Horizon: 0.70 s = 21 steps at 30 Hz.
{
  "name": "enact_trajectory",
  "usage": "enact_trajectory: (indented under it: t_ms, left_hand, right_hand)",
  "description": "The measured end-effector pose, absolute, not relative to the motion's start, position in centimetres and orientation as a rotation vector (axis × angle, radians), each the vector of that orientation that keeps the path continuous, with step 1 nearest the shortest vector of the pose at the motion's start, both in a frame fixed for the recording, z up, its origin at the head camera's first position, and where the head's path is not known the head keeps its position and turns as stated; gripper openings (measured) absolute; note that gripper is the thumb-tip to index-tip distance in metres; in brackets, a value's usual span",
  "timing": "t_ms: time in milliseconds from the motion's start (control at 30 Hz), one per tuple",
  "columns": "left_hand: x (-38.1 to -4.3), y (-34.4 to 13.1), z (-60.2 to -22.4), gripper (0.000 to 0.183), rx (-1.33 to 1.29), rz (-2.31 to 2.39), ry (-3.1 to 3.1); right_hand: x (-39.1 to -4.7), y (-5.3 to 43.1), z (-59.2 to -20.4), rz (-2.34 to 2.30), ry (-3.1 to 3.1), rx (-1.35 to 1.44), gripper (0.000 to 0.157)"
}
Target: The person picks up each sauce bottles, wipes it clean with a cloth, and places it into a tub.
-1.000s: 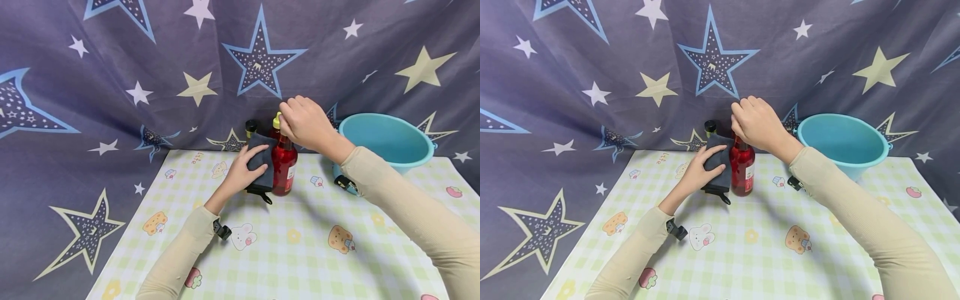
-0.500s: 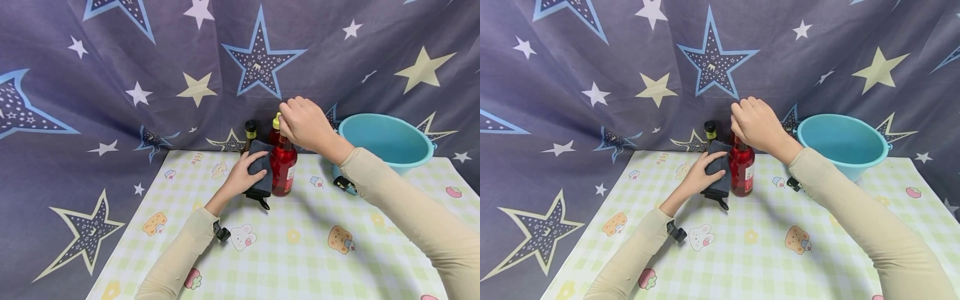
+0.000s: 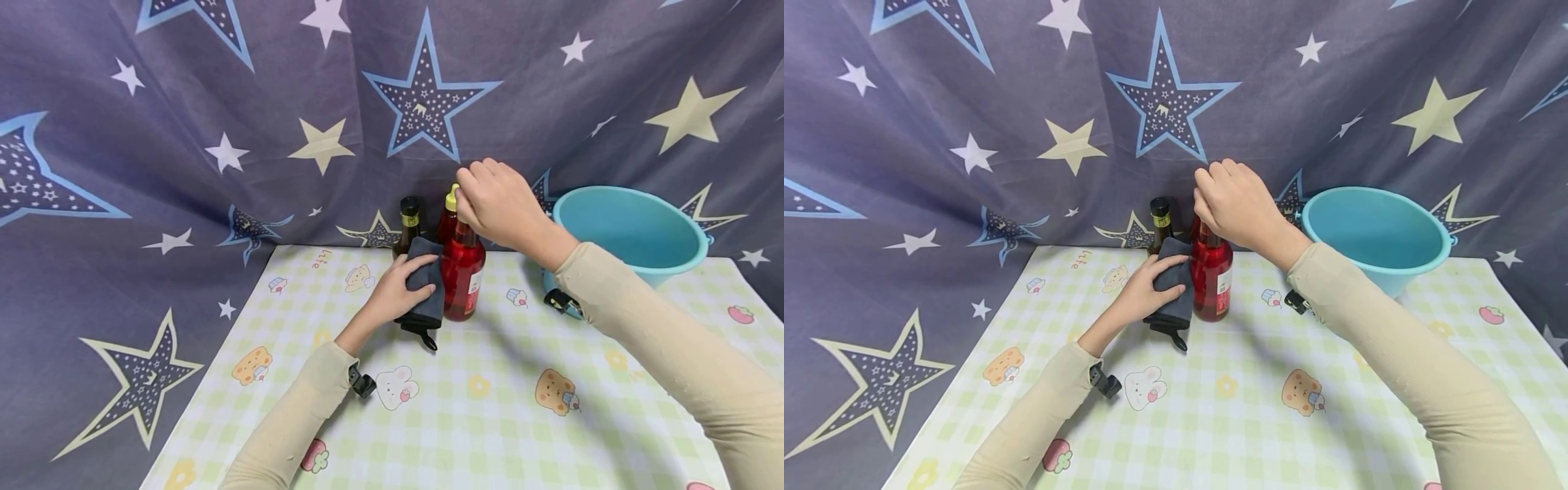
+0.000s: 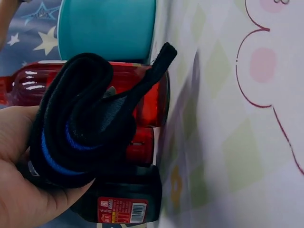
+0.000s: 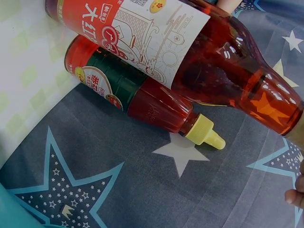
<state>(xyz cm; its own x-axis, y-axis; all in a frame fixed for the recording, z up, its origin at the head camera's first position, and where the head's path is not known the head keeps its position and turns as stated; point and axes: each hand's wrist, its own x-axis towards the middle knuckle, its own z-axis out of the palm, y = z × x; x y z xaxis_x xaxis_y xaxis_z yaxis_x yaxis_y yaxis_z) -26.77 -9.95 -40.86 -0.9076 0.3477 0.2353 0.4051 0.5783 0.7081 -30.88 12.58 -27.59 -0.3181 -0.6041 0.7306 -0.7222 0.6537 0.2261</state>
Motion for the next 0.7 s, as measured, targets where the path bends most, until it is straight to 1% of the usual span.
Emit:
enact_trajectory:
  t_ms: [367, 700]
  left_hand:
    - [-26.53, -9.80, -40.59, 0.054, -0.615, -1.145, -2.831]
    - [-26.42, -9.90, -40.25, 0.054, -0.643, -1.004, -2.922]
  right_hand:
    - [-30.69, 12.57, -27.57, 0.176, -2.046, 1.018, 0.028]
    - [-30.68, 12.58, -27.74, 0.195, -2.028, 1.019, 0.026]
